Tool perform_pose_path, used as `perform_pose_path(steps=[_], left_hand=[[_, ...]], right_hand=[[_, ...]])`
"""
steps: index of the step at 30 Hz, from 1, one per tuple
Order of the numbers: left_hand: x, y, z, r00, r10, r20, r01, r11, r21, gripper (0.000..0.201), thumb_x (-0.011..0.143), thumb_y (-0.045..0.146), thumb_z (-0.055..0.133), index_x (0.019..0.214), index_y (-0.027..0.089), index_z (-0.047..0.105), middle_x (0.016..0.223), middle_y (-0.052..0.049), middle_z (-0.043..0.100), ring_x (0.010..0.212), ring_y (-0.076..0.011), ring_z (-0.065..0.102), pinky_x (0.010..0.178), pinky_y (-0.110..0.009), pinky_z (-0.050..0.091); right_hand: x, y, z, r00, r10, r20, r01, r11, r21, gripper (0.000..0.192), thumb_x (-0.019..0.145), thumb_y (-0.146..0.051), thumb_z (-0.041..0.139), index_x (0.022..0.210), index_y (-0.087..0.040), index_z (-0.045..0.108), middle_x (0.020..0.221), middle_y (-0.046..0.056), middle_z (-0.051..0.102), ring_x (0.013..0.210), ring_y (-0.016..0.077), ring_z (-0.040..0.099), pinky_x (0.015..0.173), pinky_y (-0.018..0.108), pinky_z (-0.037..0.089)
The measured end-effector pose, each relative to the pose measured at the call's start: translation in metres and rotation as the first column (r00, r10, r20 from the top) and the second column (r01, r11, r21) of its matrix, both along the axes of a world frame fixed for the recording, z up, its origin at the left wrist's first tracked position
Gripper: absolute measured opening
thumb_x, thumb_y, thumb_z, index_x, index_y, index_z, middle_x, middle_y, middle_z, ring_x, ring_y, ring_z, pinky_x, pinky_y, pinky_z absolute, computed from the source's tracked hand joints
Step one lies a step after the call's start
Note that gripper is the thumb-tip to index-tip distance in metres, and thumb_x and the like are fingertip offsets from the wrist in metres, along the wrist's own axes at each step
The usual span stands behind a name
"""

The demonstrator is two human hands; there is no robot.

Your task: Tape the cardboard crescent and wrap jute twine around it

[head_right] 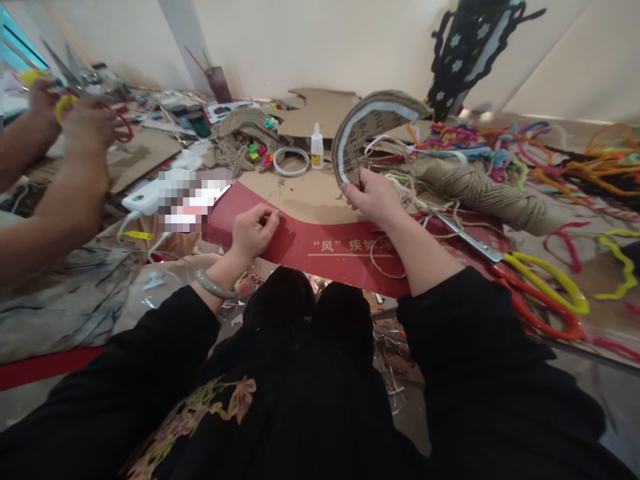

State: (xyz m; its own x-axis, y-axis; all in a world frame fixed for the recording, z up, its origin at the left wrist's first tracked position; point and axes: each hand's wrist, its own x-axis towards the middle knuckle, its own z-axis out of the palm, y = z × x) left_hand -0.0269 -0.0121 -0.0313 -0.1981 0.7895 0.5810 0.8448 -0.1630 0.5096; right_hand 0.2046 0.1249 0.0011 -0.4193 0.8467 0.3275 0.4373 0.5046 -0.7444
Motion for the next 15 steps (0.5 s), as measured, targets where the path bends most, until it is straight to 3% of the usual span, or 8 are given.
perform_pose_path(steps=[15], left_hand=[[0.0008,-0.001,0.0021,1.0,0.006,0.027,-0.006,1.0,0.0,0.025,0.083,0.037,0.052,0.072,0.019,0.065,0.063,-0.003,0.066,0.059,-0.0149,0.059,0.059,-0.026,0.041]], right_hand=[[-0.0008,-0.0042,0.0033,1.0,-0.003,-0.022,0.002,1.0,-0.023,0.019,0.079,-0.032,0.063,0.07,-0.021,0.05,0.051,-0.004,0.058,0.043,0.0121,0.055,0.045,0.025,0.043]])
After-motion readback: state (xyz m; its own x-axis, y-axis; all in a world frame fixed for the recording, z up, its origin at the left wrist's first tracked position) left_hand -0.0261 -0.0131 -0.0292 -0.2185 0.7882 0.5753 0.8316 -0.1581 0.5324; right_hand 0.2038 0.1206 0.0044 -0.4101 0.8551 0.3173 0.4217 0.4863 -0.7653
